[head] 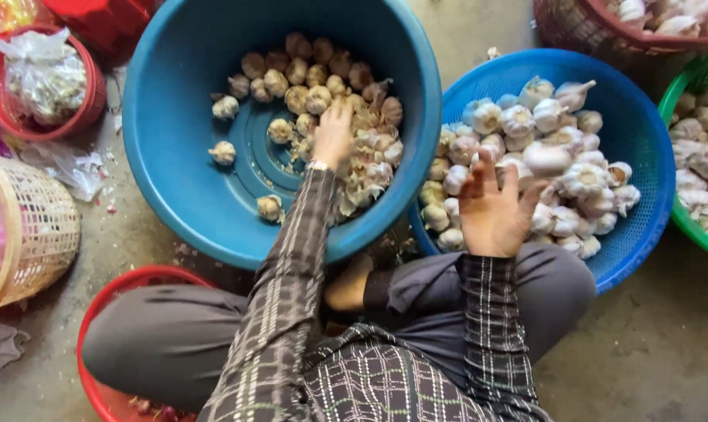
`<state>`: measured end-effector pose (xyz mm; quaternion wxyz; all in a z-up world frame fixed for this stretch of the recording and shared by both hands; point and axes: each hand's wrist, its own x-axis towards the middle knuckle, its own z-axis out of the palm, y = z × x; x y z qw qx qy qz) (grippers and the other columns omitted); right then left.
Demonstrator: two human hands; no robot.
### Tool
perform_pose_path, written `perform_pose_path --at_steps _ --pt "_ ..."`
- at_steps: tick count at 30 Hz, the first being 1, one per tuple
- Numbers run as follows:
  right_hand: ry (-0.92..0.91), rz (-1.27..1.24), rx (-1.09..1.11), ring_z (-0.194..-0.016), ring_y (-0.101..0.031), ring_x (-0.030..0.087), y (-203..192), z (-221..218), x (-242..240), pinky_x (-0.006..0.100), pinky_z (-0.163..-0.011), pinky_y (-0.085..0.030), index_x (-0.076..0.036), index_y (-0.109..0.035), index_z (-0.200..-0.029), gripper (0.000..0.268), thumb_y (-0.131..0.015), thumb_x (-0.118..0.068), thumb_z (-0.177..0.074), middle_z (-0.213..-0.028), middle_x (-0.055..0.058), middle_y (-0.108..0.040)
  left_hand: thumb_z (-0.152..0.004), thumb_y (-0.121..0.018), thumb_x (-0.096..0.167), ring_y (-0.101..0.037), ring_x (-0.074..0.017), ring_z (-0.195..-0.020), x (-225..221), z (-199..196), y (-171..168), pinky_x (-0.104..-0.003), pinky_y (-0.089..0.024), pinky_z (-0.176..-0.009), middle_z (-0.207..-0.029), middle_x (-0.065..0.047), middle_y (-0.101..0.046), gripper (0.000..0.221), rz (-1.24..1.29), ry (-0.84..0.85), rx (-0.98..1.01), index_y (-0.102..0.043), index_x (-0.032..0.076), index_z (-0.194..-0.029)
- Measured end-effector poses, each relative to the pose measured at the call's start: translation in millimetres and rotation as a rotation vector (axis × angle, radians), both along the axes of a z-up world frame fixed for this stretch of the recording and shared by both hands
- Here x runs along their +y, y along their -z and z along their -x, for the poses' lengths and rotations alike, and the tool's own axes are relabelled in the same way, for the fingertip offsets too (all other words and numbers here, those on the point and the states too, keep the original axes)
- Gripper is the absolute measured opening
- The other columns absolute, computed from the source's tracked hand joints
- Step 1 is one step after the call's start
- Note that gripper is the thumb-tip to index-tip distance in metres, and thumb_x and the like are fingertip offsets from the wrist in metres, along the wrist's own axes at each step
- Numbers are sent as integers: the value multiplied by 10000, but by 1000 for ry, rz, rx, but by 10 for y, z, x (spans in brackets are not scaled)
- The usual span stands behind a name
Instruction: Sorting and peeling garlic bulbs by hand to remove dry outer skins and organize them into baskets.
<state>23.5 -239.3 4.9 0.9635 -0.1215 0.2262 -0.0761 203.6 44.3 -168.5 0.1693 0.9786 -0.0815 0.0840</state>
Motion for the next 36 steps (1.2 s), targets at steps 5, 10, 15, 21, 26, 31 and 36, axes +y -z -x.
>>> perform_pose_path --at_steps 5,10,15,21,26,31,36 --pt "-193 103 -37 -1109 -710 379 298 -60 241 477 -951 -611 -214 -620 -1355 388 -630 -364 -997 -1385 215 -647 -757 -836 490 -500 -454 -1168 -69 -387 595 -567 -588 -855 -1319 -119 -403 522 -232 -224 472 -635 221 -1157" --pt "-497 514 -123 -898 -769 255 465 -97 674 290 -731 -631 -115 -564 -1399 411 -611 -212 -1003 -1175 209 -728 -853 -732 386 -657 -415 -1164 408 343 464 -575 -546 -952 -1281 -182 -564 576 86 -294 650 -461 229 -1336" --pt "-592 917 -215 -805 -764 224 465 -7 955 240 -635 -618 -37 -631 -1312 311 -639 -83 -1004 -1071 205 -751 -924 -639 376 -554 -363 -1350 838 807 393 -506 -462 -1129 -1420 -185 -603 652 301 -437 705 -410 230 -1517" --pt "-569 958 -248 -798 -761 199 456 166 929 219 -624 -611 -27 -637 -1290 275 -616 -56 -1017 -1054 198 -754 -750 -849 226 -417 -462 -1408 644 965 114 -577 -478 -1079 -1506 -217 -388 838 -238 -66 422 -465 280 -1492" --pt "-561 1007 -232 -735 -757 207 525 134 906 229 -536 -608 -20 -658 -1254 245 -618 -52 -1014 -1019 208 -761 -958 -539 292 -725 -390 -1034 901 683 1485 -510 -576 -837 -1230 -107 -624 280 -378 -76 655 -703 243 -1179" --pt "-575 1052 -218 -735 -755 202 393 69 965 240 -537 -608 -32 -669 -1247 255 -661 -67 -995 -1034 190 -761 -910 -551 491 -622 -436 -1231 884 875 326 -555 -489 -1042 -1260 -232 -687 562 156 -156 794 -664 72 -1267" --pt "-588 1084 -221 -846 -743 172 380 1 1160 256 -651 -637 -74 -627 -1339 402 -723 -71 -949 -1192 141 -720 -998 -619 401 -679 -348 -1096 636 1239 -375 -486 -567 -906 -1182 -208 -700 440 1191 -259 545 -688 49 -1253"
